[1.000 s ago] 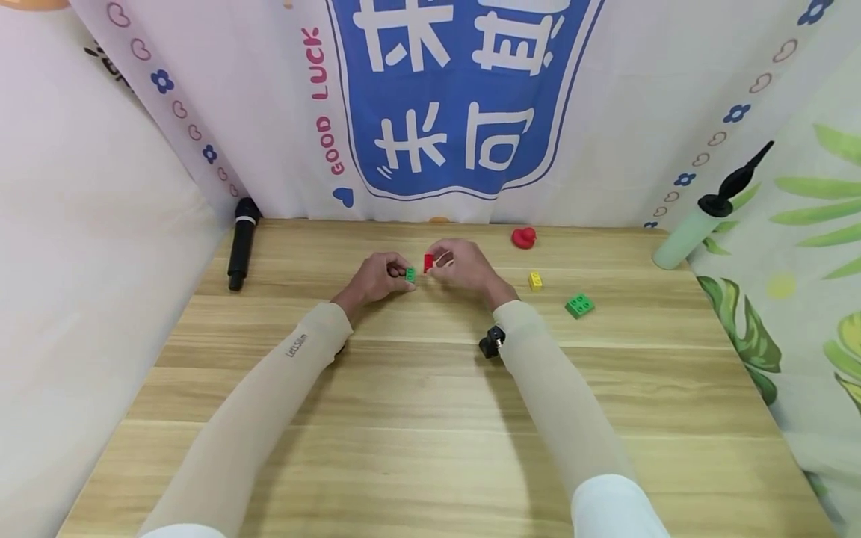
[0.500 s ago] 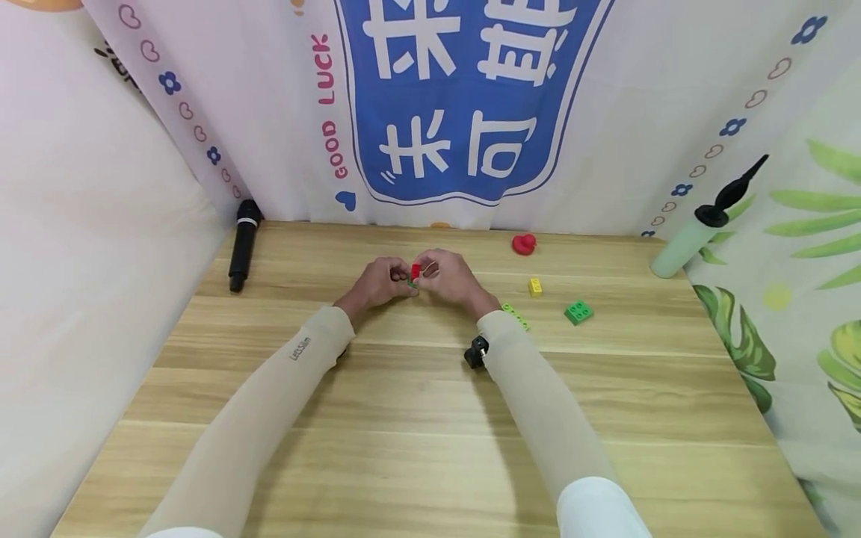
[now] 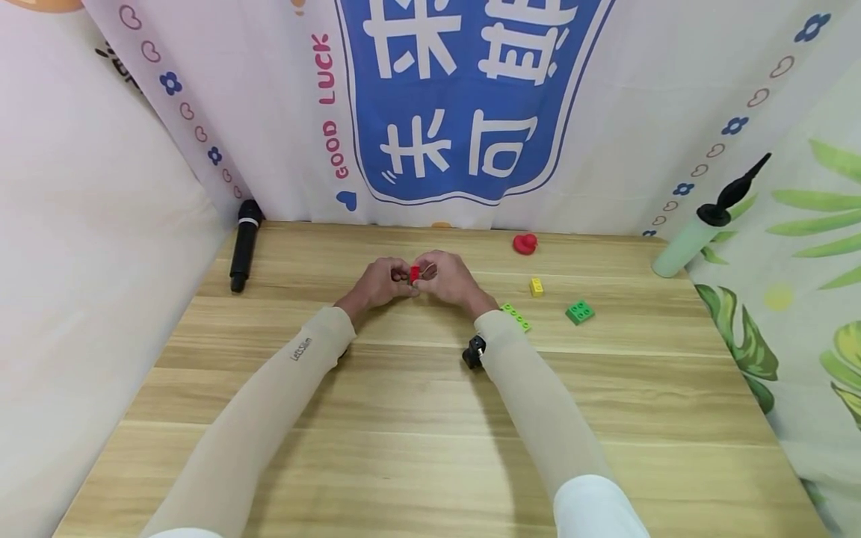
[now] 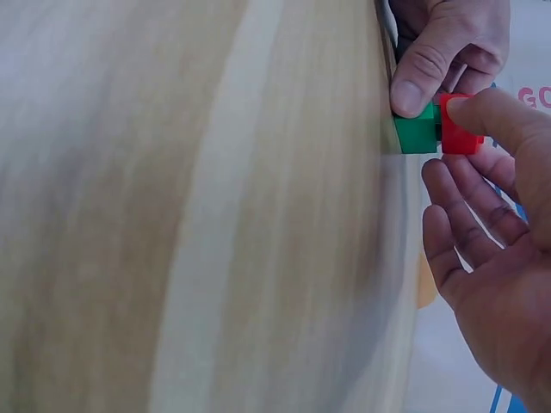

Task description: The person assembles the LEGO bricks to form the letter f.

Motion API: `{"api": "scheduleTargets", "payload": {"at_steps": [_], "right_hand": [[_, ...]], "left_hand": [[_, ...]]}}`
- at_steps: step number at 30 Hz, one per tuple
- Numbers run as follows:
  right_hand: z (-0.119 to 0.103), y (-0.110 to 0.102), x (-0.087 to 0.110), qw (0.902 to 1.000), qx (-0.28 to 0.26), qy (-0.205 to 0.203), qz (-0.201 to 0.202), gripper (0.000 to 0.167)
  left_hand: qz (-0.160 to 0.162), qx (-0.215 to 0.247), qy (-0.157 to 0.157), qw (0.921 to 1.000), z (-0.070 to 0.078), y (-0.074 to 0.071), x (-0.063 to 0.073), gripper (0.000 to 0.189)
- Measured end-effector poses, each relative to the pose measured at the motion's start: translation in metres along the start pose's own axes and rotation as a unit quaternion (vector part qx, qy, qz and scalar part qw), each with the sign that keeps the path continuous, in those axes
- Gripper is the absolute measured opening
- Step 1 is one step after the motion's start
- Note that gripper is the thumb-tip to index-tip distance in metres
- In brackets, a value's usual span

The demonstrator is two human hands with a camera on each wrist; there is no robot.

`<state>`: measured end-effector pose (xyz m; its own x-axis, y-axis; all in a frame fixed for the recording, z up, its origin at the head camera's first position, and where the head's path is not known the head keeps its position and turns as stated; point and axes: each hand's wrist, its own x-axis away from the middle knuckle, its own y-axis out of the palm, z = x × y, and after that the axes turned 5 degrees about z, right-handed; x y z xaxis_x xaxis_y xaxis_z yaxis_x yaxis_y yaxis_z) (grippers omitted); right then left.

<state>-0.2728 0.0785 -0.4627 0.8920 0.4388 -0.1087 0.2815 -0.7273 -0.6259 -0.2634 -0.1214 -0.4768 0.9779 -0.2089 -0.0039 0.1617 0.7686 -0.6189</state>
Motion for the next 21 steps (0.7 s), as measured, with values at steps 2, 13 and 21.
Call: {"api": "scheduleTargets", "payload": {"at_steps": [2,13,21], "right_hand": [[0.000,0.001,0.000,1.0000,0.004,0.008,0.001,0.030],[-0.006,0.000,-0.003,0.9970,0.077,0.004,0.008,0.027],[-0.012,0.001,-0.004,0.9973,0.072,0.010,-0.010,0.029]], "left_hand": [[0.001,0.002,0.000,1.0000,-0.001,0.000,0.000,0.032],[-0.001,0.000,0.001,1.0000,-0.001,-0.001,-0.001,0.032],[0.000,-0.005,-0.004,1.0000,0.002,-0.001,-0.001,0.030]]}}
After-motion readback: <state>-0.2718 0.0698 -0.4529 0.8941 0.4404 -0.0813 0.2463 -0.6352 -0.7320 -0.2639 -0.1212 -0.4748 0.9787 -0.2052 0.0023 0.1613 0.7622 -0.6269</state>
